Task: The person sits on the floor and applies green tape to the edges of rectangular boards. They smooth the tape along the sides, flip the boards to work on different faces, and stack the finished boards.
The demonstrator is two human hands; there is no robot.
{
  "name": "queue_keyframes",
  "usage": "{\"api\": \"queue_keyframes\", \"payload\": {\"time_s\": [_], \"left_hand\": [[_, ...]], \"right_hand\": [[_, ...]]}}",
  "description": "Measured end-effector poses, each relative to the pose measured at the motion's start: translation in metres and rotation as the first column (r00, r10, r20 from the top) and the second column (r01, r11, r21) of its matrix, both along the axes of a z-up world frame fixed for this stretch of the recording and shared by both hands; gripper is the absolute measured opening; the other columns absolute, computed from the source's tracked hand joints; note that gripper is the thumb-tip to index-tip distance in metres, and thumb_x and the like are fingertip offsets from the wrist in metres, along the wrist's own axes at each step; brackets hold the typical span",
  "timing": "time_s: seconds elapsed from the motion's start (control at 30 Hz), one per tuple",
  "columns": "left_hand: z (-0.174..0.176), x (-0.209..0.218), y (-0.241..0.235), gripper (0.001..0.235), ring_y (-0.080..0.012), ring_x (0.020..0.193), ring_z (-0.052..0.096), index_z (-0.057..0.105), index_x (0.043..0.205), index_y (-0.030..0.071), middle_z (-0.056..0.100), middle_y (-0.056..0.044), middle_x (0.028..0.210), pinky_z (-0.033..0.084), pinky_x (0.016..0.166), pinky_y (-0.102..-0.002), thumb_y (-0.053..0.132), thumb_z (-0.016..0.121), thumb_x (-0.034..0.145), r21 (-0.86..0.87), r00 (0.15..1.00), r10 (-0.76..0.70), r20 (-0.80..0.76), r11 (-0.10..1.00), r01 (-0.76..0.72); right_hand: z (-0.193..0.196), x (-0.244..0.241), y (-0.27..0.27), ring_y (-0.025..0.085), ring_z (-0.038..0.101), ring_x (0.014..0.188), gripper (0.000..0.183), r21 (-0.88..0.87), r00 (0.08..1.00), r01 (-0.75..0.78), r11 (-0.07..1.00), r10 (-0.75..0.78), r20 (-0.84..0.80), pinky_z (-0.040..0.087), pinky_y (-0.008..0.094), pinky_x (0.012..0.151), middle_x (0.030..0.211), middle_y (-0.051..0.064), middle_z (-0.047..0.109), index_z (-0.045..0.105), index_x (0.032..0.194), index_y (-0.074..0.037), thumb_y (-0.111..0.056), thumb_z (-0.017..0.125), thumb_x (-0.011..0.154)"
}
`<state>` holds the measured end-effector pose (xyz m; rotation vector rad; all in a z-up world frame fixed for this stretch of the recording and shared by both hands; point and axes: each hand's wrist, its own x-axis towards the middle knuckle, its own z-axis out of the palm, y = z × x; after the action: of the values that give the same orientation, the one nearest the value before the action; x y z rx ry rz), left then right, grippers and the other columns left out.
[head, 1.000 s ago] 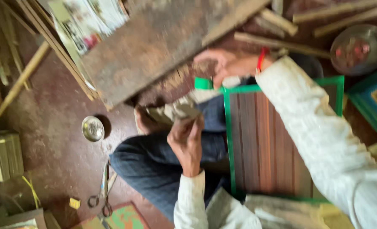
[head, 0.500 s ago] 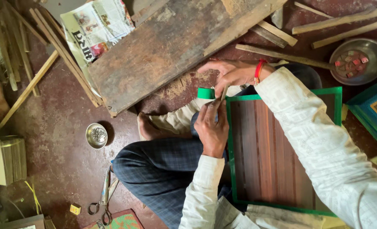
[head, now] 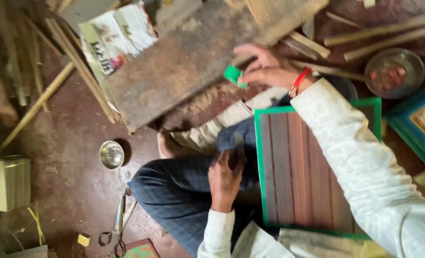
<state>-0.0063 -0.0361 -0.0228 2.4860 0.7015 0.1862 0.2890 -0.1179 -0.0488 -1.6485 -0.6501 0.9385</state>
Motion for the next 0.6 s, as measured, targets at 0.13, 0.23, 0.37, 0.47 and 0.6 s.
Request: {"api": "queue_keyframes", "payload": {"time_s": [0.13, 0.23, 0.37, 0.47, 0.6], "left_hand": [[0.005, 0.034, -0.004, 0.025, -0.0309, 0.111, 0.066, 0.072, 0.118, 0.004, 0.070, -0.017, 0.123, 0.054, 0.094, -0.040, 0.014, 0.074, 0.095, -0.046, 0.942, 0.073, 0.328, 0.997, -0.061], [-0.008, 0.078, -0.008, 0.038, -0.0191, 0.105, 0.064, 0.069, 0.128, 0.000, 0.071, -0.016, 0.121, 0.053, 0.088, -0.033, 0.026, 0.070, 0.099, -0.736, 0.933, 0.225, 0.282, 0.675, 0.059], [-0.036, 0.095, -0.034, 0.043, -0.0195, 0.101, 0.065, 0.073, 0.129, -0.001, 0.076, -0.019, 0.114, 0.053, 0.089, -0.032, 0.031, 0.069, 0.101, -0.796, 0.920, 0.328, 0.213, 0.604, -0.031], [-0.045, 0.073, -0.054, 0.046, -0.0199, 0.121, 0.063, 0.062, 0.141, 0.000, 0.070, -0.018, 0.132, 0.049, 0.104, -0.032, 0.031, 0.062, 0.108, -0.650, 0.897, 0.291, 0.332, 0.760, -0.005], [-0.036, 0.054, -0.057, 0.051, -0.0224, 0.132, 0.057, 0.050, 0.152, 0.000, 0.063, -0.019, 0.142, 0.043, 0.111, -0.034, 0.025, 0.063, 0.110, -0.558, 0.882, 0.190, 0.431, 0.824, 0.095]], "right_hand": [[0.034, 0.002, -0.055, 0.022, 0.070, 0.115, 0.079, 0.079, 0.906, 0.021, 0.997, -0.052, 0.421, 0.049, 0.040, 0.105, 0.116, 0.014, 0.075, 0.038, 0.157, -0.009, -0.019, 0.081, 0.091], [0.062, -0.008, -0.101, 0.024, 0.066, 0.124, 0.068, -0.032, 0.761, 0.197, 0.980, -0.133, 0.634, 0.050, 0.038, 0.103, 0.117, 0.017, 0.073, 0.046, 0.146, -0.013, -0.022, 0.081, 0.088], [0.053, -0.020, -0.170, 0.030, 0.067, 0.115, 0.048, 0.032, 0.551, 0.376, 0.926, -0.251, 0.796, 0.053, 0.037, 0.097, 0.135, 0.025, 0.067, 0.055, 0.125, -0.012, -0.011, 0.083, 0.086], [0.024, -0.040, -0.190, 0.023, 0.071, 0.107, 0.065, 0.111, 0.752, 0.605, 0.788, -0.612, 0.244, 0.057, 0.032, 0.091, 0.123, 0.024, 0.068, 0.049, 0.154, -0.001, 0.001, 0.076, 0.095], [0.006, -0.050, -0.187, 0.023, 0.072, 0.108, 0.064, 0.246, 0.750, 0.596, 0.764, -0.639, 0.169, 0.058, 0.030, 0.096, 0.119, 0.019, 0.070, 0.044, 0.155, 0.003, 0.006, 0.074, 0.099]]}}
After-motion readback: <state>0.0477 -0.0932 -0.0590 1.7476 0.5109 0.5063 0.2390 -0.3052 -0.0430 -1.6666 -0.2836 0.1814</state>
